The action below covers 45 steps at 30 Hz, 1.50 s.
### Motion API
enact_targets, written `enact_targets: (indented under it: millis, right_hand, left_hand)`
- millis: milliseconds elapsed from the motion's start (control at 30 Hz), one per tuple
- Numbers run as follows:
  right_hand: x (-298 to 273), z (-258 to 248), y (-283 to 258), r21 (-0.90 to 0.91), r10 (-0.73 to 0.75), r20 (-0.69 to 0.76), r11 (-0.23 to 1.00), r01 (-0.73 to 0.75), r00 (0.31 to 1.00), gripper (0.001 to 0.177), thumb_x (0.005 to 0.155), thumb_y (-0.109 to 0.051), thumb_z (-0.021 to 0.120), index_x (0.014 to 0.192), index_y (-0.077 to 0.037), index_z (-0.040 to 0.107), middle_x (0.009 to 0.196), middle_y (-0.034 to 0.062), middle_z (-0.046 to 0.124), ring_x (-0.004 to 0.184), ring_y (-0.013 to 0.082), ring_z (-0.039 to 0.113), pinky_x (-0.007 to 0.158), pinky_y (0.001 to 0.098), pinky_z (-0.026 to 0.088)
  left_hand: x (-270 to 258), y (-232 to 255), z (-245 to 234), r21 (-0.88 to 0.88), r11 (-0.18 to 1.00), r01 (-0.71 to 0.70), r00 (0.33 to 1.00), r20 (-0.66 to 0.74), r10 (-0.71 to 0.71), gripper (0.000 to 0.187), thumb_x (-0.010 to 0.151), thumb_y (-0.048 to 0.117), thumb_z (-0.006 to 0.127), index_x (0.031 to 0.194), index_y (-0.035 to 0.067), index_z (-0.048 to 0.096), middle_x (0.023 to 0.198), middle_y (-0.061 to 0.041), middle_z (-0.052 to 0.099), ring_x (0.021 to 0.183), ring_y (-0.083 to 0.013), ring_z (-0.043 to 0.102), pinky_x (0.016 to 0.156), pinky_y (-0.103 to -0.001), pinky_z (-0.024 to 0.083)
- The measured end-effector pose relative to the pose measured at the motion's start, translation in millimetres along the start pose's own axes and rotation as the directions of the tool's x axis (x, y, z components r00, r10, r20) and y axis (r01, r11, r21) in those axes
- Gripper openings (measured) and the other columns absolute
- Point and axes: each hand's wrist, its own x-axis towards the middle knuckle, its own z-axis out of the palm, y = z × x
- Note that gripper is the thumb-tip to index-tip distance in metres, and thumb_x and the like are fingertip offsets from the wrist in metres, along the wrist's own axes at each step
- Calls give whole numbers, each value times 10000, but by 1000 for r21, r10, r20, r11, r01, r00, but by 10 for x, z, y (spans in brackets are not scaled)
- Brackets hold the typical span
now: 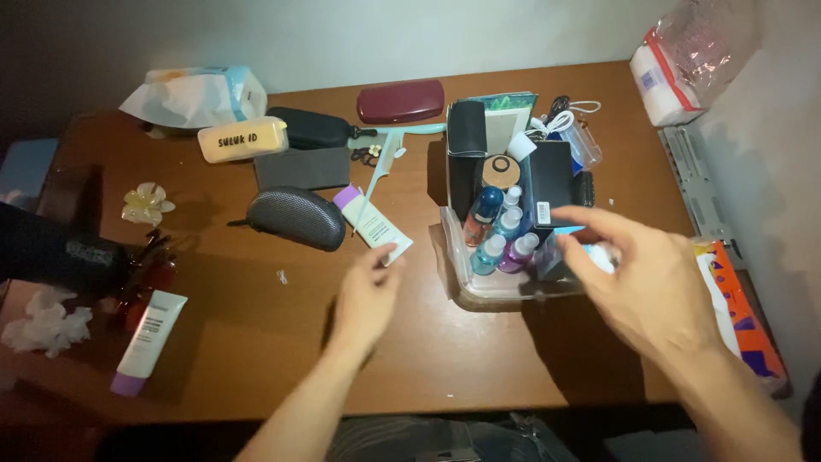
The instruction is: Cleaning and wiping down various skincare and personal care containers using a tissue.
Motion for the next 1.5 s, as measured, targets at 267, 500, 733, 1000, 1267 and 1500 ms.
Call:
enact_targets:
  millis: [267,500,733,1000,1267,1500]
  right_hand:
    - [-375,158,-137,348,-102,183,937,33,978,297,852,-232,703,1125,-184,809,873,30,807,774,93,774,715,272,598]
    - [-454,186,-220,342,-10,362,932,-123,932,281,856,-274,726,1090,-146,816,849,28,810,752,103,805,724,285,602]
    - [-346,325,-69,359,158,550,842,-402,820,252,928,-249,689,1131,-158,806,666,40,691,556,119,580,518,296,457]
    - [31,623,-526,717,-86,522,583,-382,848,346,951,-359,613,1176,-156,780,716,-34,567,595,49,479,493,227,363]
    - [103,530,-1334,816,-248,331,560,-145,910,301,1011,-342,585,1015,-83,739,747,-52,589,629,47,432,541,229,353]
    - [-104,540,-1553,811,-574,500,572,-120,648,407,1121,-369,543,910,-64,710,725,-12,525,626,101,475,564,257,403]
  left_hand:
    - [966,-260,-203,523,749,-407,858,-63,510,420,874,147,719,1251,-11,622,1245,-267,613,1037,-450,673,871,-490,551]
    - [1311,-203,-143,582,783,-217,963,-4,270,337,968,35,537,1295,-46,557,1043,-341,684,992,-523,663,885,-576,518]
    - [781,84,-394,190,981,27,1000,-2,-27,193,986,77,562,1131,-4,661,982,-177,758,805,-266,785,660,-393,654]
    - [-326,-61,-630,-537,843,38,947,288,141,353,973,147,615,1259,-50,673,970,-140,793,683,-146,714,562,-246,560]
    - [-673,92,-914,-662,749,-16,889,334,314,405,993,207,584,1270,-82,643,1029,-163,766,805,-205,740,653,-291,579]
    - [-611,371,-1588,-837,499,-225,810,124,574,610,1131,395,376,1429,-100,570,1270,-215,644,1234,-266,608,1100,-391,530]
